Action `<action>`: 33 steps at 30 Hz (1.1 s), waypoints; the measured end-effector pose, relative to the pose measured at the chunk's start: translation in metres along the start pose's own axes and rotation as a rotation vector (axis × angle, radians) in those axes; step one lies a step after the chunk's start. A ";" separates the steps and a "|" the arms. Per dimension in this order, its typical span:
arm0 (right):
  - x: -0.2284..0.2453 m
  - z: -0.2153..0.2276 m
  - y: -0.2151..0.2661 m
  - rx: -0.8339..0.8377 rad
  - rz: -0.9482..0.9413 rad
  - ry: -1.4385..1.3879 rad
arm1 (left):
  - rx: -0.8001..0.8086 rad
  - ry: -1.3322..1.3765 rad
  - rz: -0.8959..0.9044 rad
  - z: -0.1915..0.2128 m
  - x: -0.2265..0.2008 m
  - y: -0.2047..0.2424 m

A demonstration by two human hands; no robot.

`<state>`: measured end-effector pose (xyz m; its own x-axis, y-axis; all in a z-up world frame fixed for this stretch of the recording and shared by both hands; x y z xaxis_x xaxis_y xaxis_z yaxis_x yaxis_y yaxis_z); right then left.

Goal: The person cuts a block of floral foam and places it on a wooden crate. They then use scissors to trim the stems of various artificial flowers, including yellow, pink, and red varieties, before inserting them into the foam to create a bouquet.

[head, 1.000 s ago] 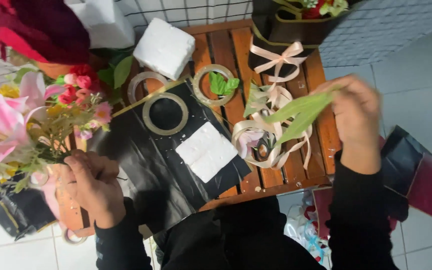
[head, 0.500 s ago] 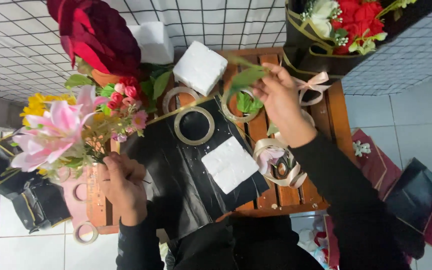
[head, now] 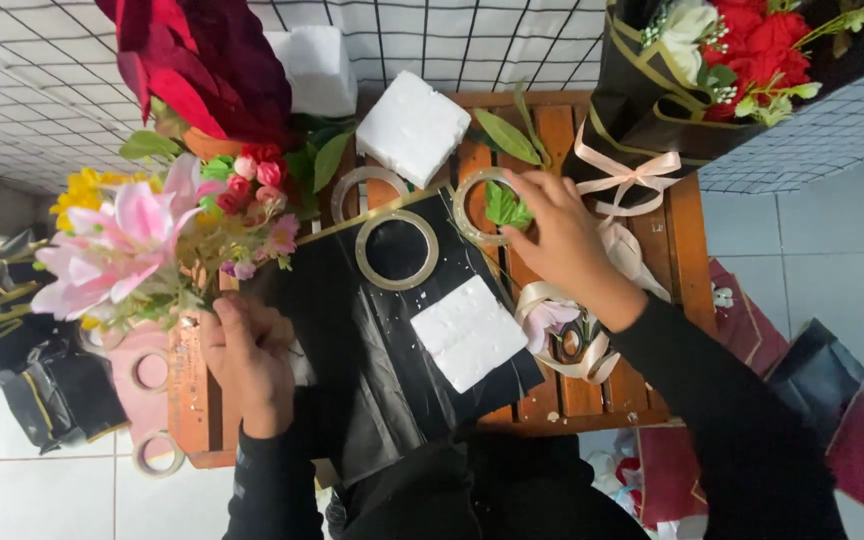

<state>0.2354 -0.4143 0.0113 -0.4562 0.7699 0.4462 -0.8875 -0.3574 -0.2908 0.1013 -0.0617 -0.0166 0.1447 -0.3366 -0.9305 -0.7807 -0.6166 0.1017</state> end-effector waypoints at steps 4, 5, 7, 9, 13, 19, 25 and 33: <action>-0.008 -0.022 -0.010 0.048 0.069 0.049 | 0.056 0.028 -0.021 -0.011 -0.001 0.005; -0.015 -0.031 -0.010 0.071 0.069 0.094 | 0.068 -0.016 -0.027 -0.011 -0.002 0.006; -0.018 -0.033 -0.012 0.090 0.070 0.143 | 0.082 -0.056 -0.036 -0.011 -0.002 0.007; -0.012 -0.022 -0.016 0.191 -0.088 -0.146 | 0.058 -0.006 -0.022 -0.010 -0.002 0.007; 0.014 0.036 -0.043 0.064 -0.085 -0.218 | 0.034 0.032 0.003 -0.014 -0.010 0.010; 0.017 0.074 -0.056 -0.083 0.087 -0.044 | 0.059 -0.039 0.010 -0.037 -0.024 0.019; 0.012 0.090 -0.005 -0.002 -0.003 -0.077 | 0.155 -0.016 -0.022 -0.021 0.002 0.014; 0.029 0.084 0.058 0.286 0.044 -0.167 | 0.176 -0.078 0.005 -0.034 0.011 0.020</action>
<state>0.1650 -0.4572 0.0786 -0.4780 0.6616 0.5777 -0.8379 -0.5408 -0.0739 0.1074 -0.1018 -0.0131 0.0978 -0.2788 -0.9554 -0.8764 -0.4790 0.0501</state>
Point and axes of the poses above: each hand's wrist, its own y-axis away from the middle knuckle, its own z-axis out of the back of the hand, x = y × z, the point moved 4 cm from there along -y, towards the middle knuckle, and after that the axes turned 4 degrees about -x, right-handed, at the moved point
